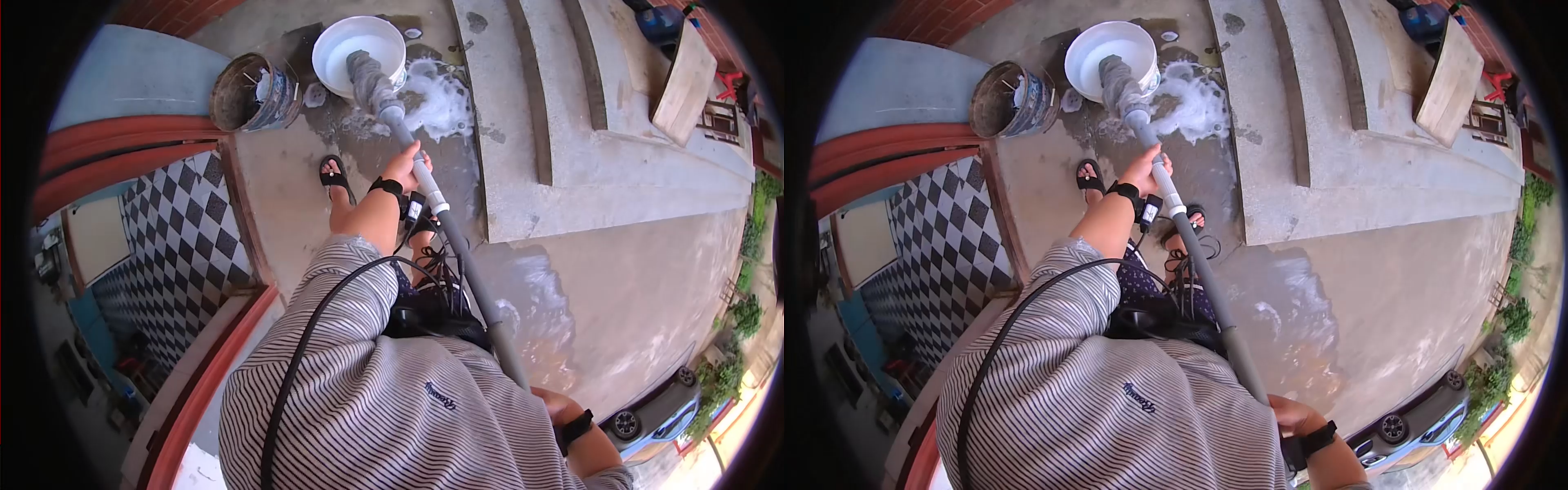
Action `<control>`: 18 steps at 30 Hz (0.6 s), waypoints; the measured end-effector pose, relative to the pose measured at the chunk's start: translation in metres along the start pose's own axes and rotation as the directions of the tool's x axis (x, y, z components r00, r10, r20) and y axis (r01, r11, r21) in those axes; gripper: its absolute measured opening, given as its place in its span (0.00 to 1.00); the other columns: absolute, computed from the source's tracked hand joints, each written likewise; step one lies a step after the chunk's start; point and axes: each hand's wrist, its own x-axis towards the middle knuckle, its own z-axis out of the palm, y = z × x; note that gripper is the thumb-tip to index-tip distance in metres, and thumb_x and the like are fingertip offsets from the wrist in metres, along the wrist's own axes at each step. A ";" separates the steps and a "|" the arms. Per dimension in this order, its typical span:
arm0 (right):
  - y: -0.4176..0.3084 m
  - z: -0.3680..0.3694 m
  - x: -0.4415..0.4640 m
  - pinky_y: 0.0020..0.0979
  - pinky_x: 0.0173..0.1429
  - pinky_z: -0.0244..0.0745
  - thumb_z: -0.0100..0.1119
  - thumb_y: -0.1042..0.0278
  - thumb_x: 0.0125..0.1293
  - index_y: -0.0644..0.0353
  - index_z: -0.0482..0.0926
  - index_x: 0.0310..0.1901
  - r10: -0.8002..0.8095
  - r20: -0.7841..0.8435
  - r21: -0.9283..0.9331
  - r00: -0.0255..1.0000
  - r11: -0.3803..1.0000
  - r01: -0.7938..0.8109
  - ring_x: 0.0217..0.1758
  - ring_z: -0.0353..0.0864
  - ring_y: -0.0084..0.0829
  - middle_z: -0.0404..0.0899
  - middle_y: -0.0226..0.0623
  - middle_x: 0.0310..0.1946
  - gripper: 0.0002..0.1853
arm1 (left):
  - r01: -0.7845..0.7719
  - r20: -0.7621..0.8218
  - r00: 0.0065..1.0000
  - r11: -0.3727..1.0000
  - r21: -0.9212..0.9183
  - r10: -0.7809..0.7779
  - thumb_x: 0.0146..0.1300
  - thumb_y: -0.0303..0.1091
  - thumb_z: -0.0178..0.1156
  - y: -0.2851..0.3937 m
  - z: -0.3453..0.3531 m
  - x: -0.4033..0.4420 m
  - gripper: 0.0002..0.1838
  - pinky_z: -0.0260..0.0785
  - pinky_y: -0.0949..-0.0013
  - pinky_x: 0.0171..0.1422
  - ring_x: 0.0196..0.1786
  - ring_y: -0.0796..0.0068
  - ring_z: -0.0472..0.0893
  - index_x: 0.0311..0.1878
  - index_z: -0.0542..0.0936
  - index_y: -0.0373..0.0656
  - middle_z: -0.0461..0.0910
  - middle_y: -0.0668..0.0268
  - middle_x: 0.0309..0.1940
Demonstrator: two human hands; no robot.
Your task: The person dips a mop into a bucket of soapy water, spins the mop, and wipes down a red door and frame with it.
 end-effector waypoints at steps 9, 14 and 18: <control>0.020 -0.006 0.031 0.47 0.39 0.73 0.56 0.53 0.55 0.55 0.60 0.56 -0.633 -0.603 -0.791 0.486 0.391 -0.471 0.38 0.77 0.54 0.77 0.54 0.36 0.29 | -0.092 -0.345 0.903 0.900 0.427 0.256 0.60 0.37 0.60 -0.042 0.015 0.018 0.14 0.71 0.64 0.28 0.25 0.69 0.74 0.40 0.67 0.39 0.70 0.63 0.27; 0.021 -0.021 0.053 0.46 0.42 0.73 0.58 0.56 0.54 0.58 0.66 0.53 -0.397 -0.688 -0.726 0.608 0.386 -0.569 0.39 0.79 0.52 0.78 0.53 0.31 0.27 | -0.044 -0.298 0.910 0.781 0.622 0.289 0.58 0.33 0.61 -0.030 0.013 0.012 0.12 0.71 0.65 0.28 0.26 0.69 0.75 0.36 0.70 0.36 0.72 0.62 0.26; 0.015 -0.018 0.042 0.38 0.45 0.74 0.63 0.61 0.52 0.66 0.71 0.51 -0.285 -0.503 -0.720 0.816 0.661 -0.213 0.39 0.81 0.39 0.81 0.49 0.32 0.26 | 0.010 -0.314 0.925 0.814 0.581 0.214 0.59 0.31 0.60 -0.016 0.011 0.011 0.10 0.71 0.64 0.29 0.26 0.69 0.75 0.37 0.70 0.36 0.72 0.62 0.25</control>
